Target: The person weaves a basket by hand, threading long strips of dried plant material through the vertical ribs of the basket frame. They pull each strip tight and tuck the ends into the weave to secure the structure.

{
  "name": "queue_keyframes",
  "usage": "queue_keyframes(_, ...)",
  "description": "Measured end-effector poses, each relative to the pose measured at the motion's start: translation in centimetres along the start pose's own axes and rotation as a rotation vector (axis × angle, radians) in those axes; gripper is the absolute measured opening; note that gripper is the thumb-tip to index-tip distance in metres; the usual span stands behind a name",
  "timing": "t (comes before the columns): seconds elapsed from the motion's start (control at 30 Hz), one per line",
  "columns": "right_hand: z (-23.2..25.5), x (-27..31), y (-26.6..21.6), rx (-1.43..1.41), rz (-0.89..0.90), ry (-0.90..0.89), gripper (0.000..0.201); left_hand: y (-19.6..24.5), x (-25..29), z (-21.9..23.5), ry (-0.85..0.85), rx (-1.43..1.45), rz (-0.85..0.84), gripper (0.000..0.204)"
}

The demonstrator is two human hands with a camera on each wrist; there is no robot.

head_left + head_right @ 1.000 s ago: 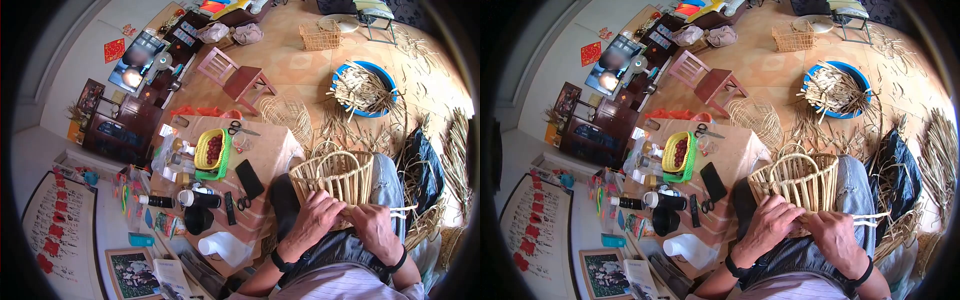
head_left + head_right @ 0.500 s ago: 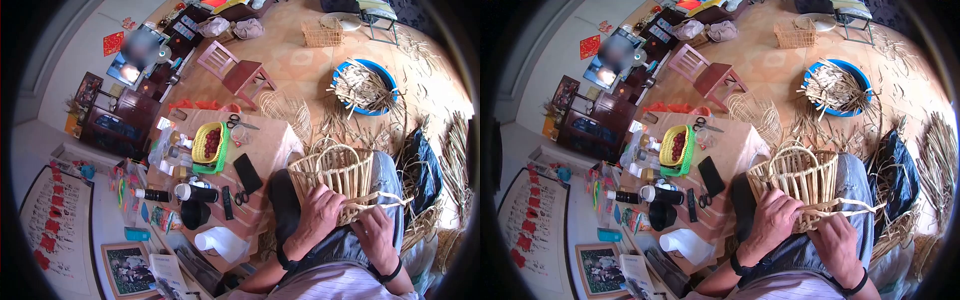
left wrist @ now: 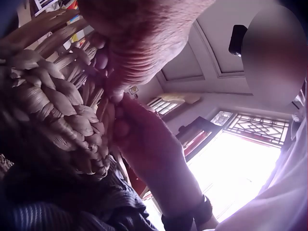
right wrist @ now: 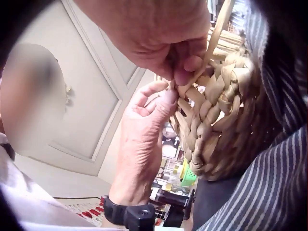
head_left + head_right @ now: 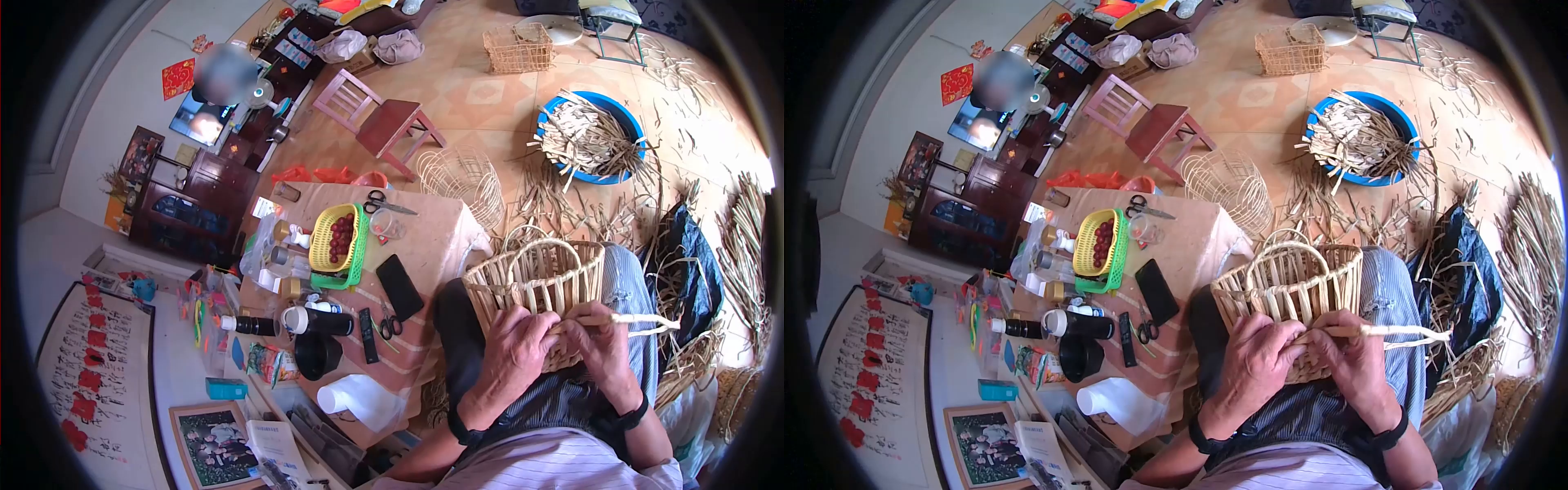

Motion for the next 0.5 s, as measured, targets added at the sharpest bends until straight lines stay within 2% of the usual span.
queue_keyframes(0.03,0.0,-0.2,0.3,-0.166,-0.072,0.008,0.013,0.0,0.1,-0.1,-0.004,-0.024,-0.029,0.037)
queue_keyframes(0.07,-0.1,-0.4,-0.1,-0.183,-0.025,0.02,0.013,-0.2,0.2,-0.2,-0.003,-0.049,-0.058,0.039)
queue_keyframes(0.17,0.5,-0.8,1.0,0.001,0.045,0.065,0.013,-0.4,1.4,-0.7,-0.023,-0.093,-0.113,0.05)
queue_keyframes(0.23,0.6,-1.0,0.9,-0.002,0.025,0.037,0.012,-0.3,2.1,-0.9,-0.033,-0.14,-0.139,0.055)
queue_keyframes(0.27,0.6,-1.1,0.4,-0.002,0.008,0.024,0.012,-0.4,2.7,-1.1,-0.116,-0.207,-0.151,0.06)
queue_keyframes(0.3,0.6,-1.1,-0.2,-0.001,-0.01,0.01,0.011,-0.2,3.1,-1.2,-0.125,-0.254,-0.154,0.06)
queue_keyframes(0.4,0.3,-1.9,-1.7,0.133,-0.035,-0.008,0.009,0.7,3.6,-1.2,-0.146,-0.418,-0.181,0.061)
queue_keyframes(0.5,-0.5,-2.7,-4.1,0.445,0.122,-0.117,0.01,2.6,3.8,-0.7,-0.257,-0.765,-0.133,0.062)
Point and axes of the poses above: each hand's wrist, its own x-axis away from the middle knuckle, its own z-axis out of the back of the hand, y = z × x, the point moved 3 cm from there along -x, towards the middle knuckle, and after that the axes turned 15 degrees about -y, right-handed, at the moved point
